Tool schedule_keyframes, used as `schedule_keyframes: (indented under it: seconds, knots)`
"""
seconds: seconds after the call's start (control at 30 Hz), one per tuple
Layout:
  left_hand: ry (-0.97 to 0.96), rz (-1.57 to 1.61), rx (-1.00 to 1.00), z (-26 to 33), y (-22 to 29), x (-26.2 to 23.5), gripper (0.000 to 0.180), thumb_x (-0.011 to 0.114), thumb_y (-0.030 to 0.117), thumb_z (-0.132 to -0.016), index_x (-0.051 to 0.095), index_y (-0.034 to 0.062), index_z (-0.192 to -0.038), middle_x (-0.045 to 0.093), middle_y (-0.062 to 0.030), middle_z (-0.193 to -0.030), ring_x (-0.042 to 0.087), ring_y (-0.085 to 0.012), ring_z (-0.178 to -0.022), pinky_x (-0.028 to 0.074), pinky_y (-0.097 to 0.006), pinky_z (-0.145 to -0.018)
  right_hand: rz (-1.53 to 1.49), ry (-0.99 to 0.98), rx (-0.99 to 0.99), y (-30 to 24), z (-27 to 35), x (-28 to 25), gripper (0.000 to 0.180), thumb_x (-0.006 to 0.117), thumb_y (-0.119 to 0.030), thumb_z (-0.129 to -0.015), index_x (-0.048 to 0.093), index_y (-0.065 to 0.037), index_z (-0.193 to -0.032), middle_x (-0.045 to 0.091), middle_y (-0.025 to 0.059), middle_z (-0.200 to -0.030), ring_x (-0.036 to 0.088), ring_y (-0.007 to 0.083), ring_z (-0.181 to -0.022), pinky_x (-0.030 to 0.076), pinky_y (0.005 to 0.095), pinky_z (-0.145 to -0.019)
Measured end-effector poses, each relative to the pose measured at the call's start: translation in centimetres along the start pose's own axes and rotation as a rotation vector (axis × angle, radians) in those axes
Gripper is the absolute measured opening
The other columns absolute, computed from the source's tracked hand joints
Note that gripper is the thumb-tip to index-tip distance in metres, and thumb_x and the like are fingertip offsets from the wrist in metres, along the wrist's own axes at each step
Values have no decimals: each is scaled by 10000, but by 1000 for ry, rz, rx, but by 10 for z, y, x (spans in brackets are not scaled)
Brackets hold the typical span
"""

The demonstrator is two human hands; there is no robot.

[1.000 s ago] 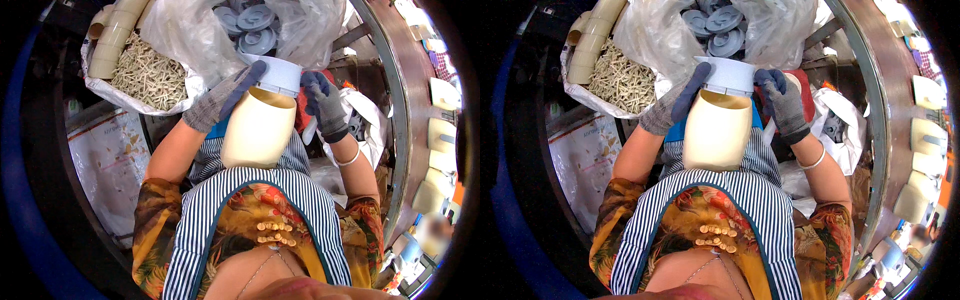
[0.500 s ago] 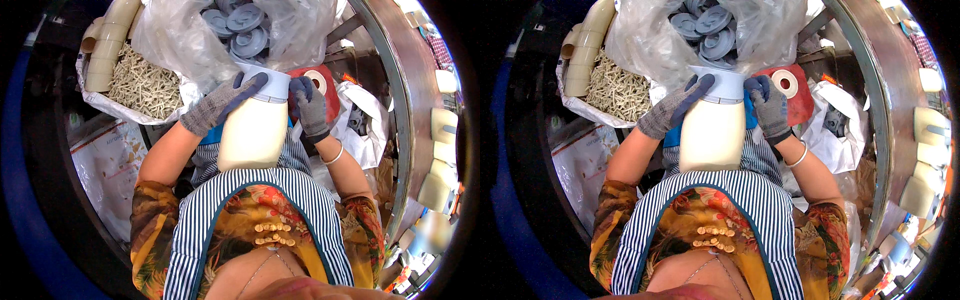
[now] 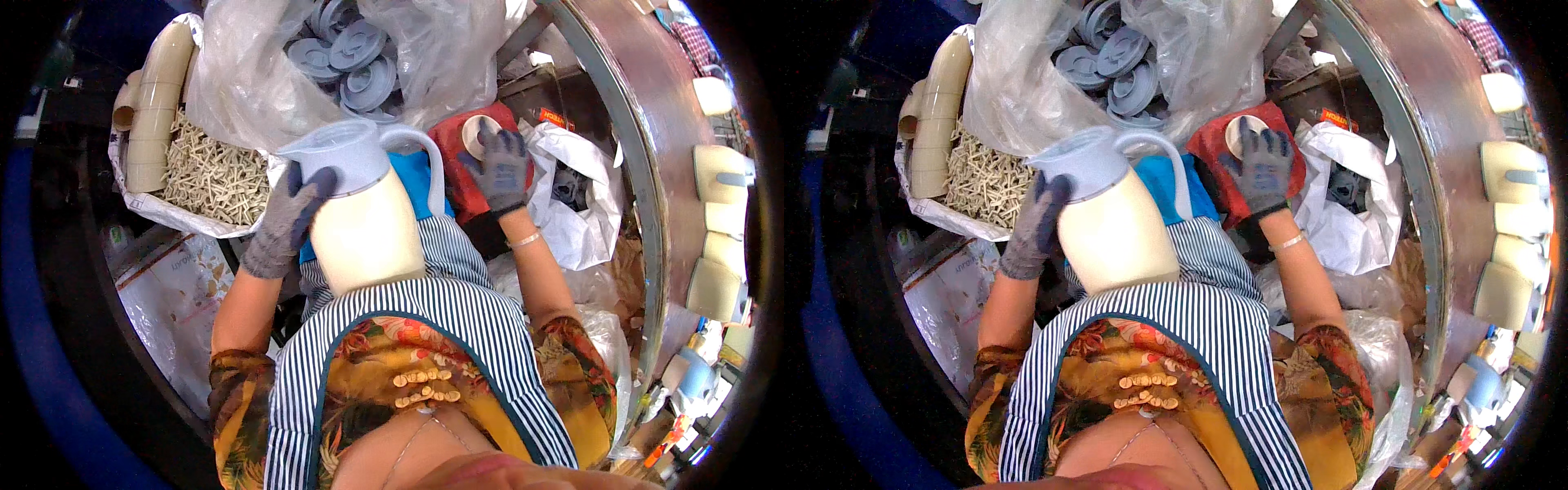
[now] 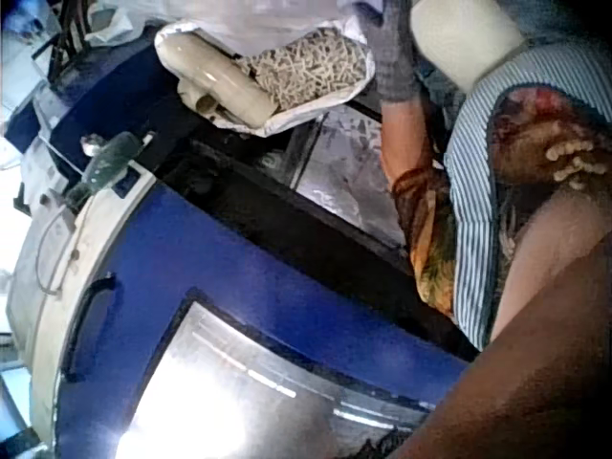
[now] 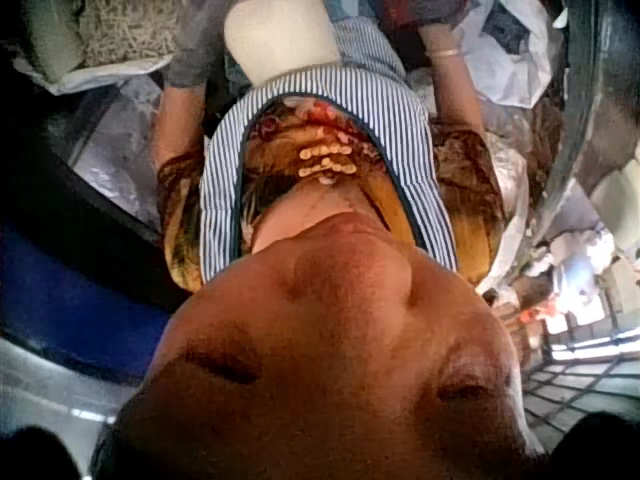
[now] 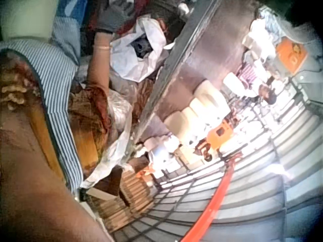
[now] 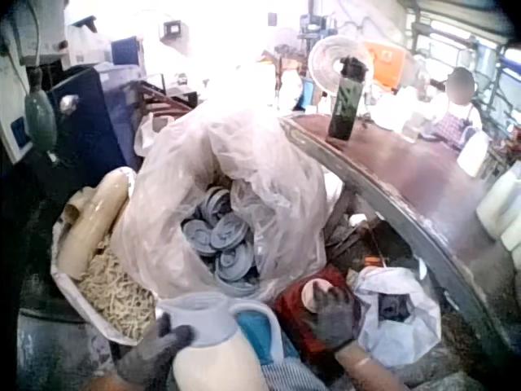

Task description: The person fits grey lids onto cream-colored ceramic pitchers and moves the completed items to a side table.

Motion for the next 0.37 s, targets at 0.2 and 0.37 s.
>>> schedule_keyframes:
  seconds: [0.2, 0.37]
  knots:
    - [-151, -188, 519, -13, 77, 87, 761, 822, 167, -653, 454, -21, -1292, 573, -134, -1210, 567, -241, -1115, 461, -376, -975, -831, 156, 467, 78, 28, -7, 470, 556, -347, -961, 491, -99, -1355, 568, 111, -1277, 533, 265, -1166, 375, 393, -1055]
    - [-275, -624, 1152, -58, 17, 176, 1106, 906, 467, -555, 356, 15, -1401, 490, -216, -1311, 462, -366, -1261, 355, -440, -1079, -871, 140, 578, 120, 57, -107, 624, 704, -379, -872, 466, -40, -1340, 511, 116, -1327, 491, 203, -1212, 393, 354, -1049]
Point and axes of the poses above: each hand's wrist, its own z-axis away from the middle knuckle, its own x-axis out of the palm, y = z × x, the point moved 7 cm from there along -z, towards the middle knuckle
